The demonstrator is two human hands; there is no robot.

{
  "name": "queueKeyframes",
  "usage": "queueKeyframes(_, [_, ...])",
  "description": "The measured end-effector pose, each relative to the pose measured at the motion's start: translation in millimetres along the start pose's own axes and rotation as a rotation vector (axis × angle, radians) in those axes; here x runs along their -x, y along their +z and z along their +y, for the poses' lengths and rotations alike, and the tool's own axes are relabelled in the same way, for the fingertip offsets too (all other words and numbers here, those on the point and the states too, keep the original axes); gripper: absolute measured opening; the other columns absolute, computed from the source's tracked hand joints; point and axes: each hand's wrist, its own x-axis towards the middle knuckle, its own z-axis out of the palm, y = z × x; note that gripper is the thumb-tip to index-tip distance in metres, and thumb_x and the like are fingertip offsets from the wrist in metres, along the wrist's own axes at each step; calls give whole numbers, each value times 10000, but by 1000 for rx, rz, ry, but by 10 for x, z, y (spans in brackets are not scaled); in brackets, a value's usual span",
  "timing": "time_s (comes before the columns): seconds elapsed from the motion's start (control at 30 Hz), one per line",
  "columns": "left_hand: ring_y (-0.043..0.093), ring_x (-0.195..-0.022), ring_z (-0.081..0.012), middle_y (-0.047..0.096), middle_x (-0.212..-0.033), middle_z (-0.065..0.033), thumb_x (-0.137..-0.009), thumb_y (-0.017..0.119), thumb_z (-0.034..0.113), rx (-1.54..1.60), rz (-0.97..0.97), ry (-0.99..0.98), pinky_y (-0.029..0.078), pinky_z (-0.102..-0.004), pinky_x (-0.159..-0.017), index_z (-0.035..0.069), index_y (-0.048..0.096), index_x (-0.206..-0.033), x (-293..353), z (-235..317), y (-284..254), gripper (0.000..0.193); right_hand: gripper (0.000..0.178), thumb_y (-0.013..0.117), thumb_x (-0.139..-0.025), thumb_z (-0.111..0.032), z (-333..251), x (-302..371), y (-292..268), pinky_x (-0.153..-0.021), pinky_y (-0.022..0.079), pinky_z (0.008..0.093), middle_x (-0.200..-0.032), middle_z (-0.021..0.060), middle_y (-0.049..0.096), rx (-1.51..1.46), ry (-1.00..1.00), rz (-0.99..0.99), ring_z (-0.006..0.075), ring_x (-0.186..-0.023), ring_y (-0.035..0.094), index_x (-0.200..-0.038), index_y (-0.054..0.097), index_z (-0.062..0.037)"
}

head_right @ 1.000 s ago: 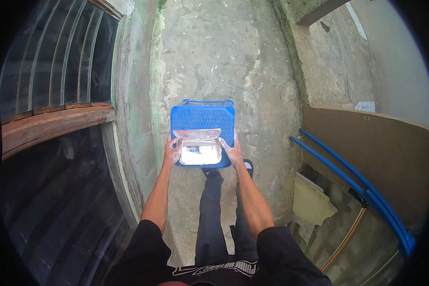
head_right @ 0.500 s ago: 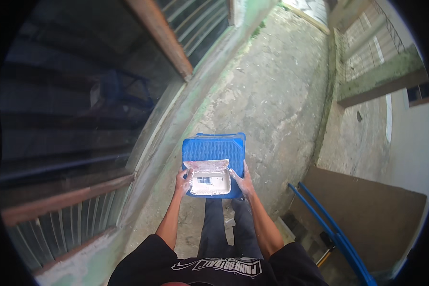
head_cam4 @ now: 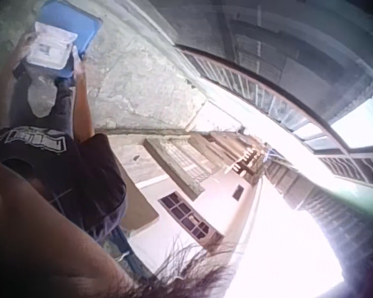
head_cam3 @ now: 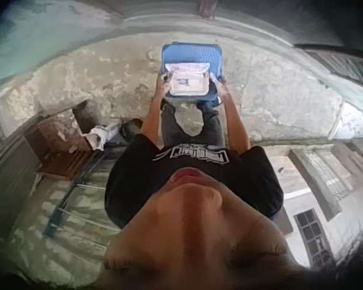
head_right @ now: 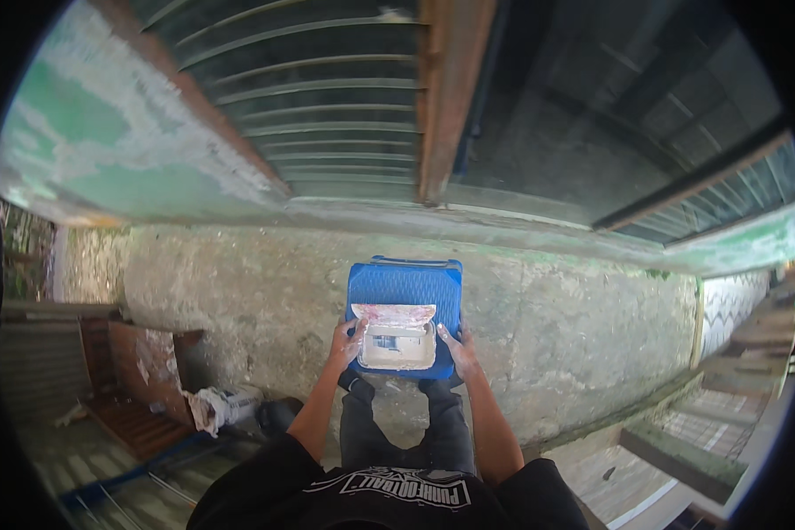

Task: Patching or applying putty to a damaged exterior wall using a putty knife.

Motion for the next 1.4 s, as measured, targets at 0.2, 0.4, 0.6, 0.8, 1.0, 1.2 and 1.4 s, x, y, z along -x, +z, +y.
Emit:
queueKeyframes(0.2, [562,-1098,-345,565,-1172,-256,-863,672,424,-14,345,-29,426,-393,-956,-92,655,-1025,374,-895,-1753,541,835,693,-867,-346,136,-232,2025,-1098,304,406,-1467,181,370,211,-3,-251,293,-1342,359,-1504,225,-75])
queueKeyframes(0.4, [580,-1004,-325,579,-1099,-256,-877,650,454,171,482,-118,438,-397,-892,-62,670,-994,441,-1628,-3309,529,804,674,-889,-306,146,-271,3987,-1099,308,384,-1469,184,367,287,-10,-472,285,-1333,377,-1501,219,-50])
queueKeyframes(0.6, [579,-897,-288,616,-903,-202,-922,603,428,204,652,-82,440,-385,-835,-61,670,-920,104,-1769,-4368,494,826,699,-874,-274,202,-635,5363,-1068,356,398,-1461,206,356,325,18,-584,293,-1315,396,-1491,210,-23])
queueKeyframes(0.8, [574,-873,-172,660,-939,-129,-961,566,360,217,656,-143,447,-339,-821,-34,677,-983,-366,-2378,-5218,409,863,722,-852,-303,483,-1239,6532,-1065,359,375,-1444,222,373,495,15,-666,284,-1306,408,-1481,218,5])
queueKeyframes(1.0, [576,-916,-179,677,-941,-106,-980,535,359,273,706,-215,380,-353,-965,-9,686,-1046,-775,-3160,-5760,404,880,728,-845,-312,885,-1797,7560,-1081,336,361,-1435,249,373,619,34,-725,283,-1316,399,-1474,217,30])
queueKeyframes(1.2, [552,-865,-162,642,-895,-91,-957,588,318,413,739,-241,421,-337,-855,-51,669,-907,-1264,-3568,-6225,380,844,721,-851,-299,1243,-2252,8246,-1076,338,368,-1424,231,389,668,40,-693,278,-1304,407,-1464,242,27])
queueKeyframes(1.4, [547,-1029,-265,607,-1044,-173,-931,619,328,381,618,-247,393,-362,-948,-65,671,-956,-1657,-4410,-6597,397,773,672,-889,-314,1751,-2340,8604,-1057,359,386,-1434,189,390,573,61,-598,275,-1292,414,-1475,252,-34])
